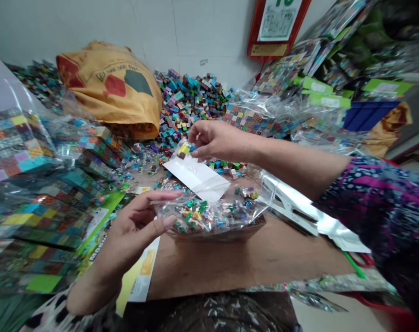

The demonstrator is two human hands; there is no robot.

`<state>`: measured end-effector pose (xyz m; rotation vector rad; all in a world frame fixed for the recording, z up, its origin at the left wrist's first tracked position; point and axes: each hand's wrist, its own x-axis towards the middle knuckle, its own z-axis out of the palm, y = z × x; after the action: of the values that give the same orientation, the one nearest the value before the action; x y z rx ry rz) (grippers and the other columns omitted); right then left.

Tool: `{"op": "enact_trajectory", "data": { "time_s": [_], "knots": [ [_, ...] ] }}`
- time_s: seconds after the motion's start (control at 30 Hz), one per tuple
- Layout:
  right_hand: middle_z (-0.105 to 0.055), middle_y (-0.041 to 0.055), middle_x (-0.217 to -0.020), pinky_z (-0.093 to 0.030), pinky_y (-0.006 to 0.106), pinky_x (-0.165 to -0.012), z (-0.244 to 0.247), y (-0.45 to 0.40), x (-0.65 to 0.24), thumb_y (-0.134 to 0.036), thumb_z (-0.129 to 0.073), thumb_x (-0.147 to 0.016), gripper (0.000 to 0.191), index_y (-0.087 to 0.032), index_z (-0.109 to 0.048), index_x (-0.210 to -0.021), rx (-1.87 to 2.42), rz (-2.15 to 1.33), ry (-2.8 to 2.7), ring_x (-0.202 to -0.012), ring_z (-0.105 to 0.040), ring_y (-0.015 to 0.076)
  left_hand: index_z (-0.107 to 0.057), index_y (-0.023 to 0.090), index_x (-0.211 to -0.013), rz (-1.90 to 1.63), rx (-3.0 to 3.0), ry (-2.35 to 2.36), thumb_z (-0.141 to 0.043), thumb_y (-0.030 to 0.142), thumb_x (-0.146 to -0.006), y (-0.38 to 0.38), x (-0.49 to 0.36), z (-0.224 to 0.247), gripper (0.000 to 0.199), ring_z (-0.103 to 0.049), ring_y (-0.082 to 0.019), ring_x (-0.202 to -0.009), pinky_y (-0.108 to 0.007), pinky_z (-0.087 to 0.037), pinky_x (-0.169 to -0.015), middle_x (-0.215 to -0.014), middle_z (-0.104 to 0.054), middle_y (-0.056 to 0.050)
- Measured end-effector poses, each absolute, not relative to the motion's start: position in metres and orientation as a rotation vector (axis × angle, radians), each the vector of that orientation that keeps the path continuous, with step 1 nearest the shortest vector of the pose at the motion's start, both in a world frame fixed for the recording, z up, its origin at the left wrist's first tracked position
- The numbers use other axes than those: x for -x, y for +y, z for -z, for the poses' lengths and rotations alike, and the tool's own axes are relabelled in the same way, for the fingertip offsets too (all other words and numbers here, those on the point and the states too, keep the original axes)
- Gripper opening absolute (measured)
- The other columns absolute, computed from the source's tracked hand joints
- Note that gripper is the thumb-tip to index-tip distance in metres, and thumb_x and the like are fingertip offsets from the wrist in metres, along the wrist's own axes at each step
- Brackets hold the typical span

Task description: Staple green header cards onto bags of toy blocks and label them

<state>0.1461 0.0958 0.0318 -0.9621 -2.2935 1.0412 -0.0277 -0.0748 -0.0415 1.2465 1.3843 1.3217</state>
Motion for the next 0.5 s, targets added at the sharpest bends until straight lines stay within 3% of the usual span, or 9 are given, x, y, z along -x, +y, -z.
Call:
{"op": "enact_trajectory", "data": {
  "time_s": [0.1,0.2,0.27,0.37,0.5],
  "knots": [
    [-0.059,-0.0017,-0.080,-0.047,0.030,-0.069,-0.044,0.079,-0.155,-0.005,-0.076,-0.071,0.028,-0.017,-0.060,-0.091,0.920,-0.751,-2.356,-0.077,-0.058,0.0153,-0.079,0.027,-0.092,-1.345,-1.236,1.389,-0.083,0.038,-0.066,-0.077,0.023,0.036,0.029,-0.071,-0.032,-0.104,-0.040,-0.059,-0.087,-0.113,-0.077,-0.009],
    [-0.057,-0.0039,-0.073,-0.043,0.026,-0.068,-0.059,0.045,-0.174,-0.018,-0.064,-0.087,0.005,-0.018,-0.062,-0.083,0.724,-0.639,-2.339,-0.072,-0.056,0.0112,-0.079,0.026,-0.091,-1.347,-1.232,1.377,-0.084,0.035,-0.066,-0.080,0.020,0.030,0.027,-0.072,-0.031,-0.098,-0.040,-0.059,-0.085,-0.107,-0.078,-0.008],
    [-0.058,-0.0051,-0.068,-0.041,0.024,-0.065,-0.063,0.023,-0.187,-0.018,-0.059,-0.091,0.012,-0.018,-0.063,-0.079,0.587,-0.680,-2.484,-0.067,-0.056,0.0093,-0.079,0.025,-0.092,-1.364,-1.231,1.380,-0.084,0.037,-0.067,-0.081,0.020,0.027,0.028,-0.072,-0.030,-0.090,-0.040,-0.059,-0.081,-0.102,-0.078,-0.009],
    [-0.063,-0.0039,-0.068,-0.037,0.024,-0.060,-0.054,0.008,-0.198,-0.004,-0.058,-0.084,0.019,-0.019,-0.066,-0.076,0.492,-0.599,-2.925,-0.062,-0.054,0.0094,-0.077,0.024,-0.086,-1.418,-1.212,1.399,-0.082,0.040,-0.070,-0.080,0.021,0.025,0.023,-0.072,-0.028,-0.089,-0.041,-0.057,-0.084,-0.097,-0.078,-0.008],
    [-0.069,0.0013,-0.077,-0.034,0.026,-0.059,-0.038,0.011,-0.188,-0.009,-0.060,-0.082,0.023,-0.023,-0.073,-0.094,0.676,-0.481,-3.090,-0.064,-0.055,0.0125,-0.072,0.023,-0.075,-1.520,-1.218,1.413,-0.080,0.040,-0.076,-0.076,0.019,0.029,0.019,-0.071,-0.023,-0.087,-0.036,-0.055,-0.086,-0.086,-0.077,-0.004]
  ]
}}
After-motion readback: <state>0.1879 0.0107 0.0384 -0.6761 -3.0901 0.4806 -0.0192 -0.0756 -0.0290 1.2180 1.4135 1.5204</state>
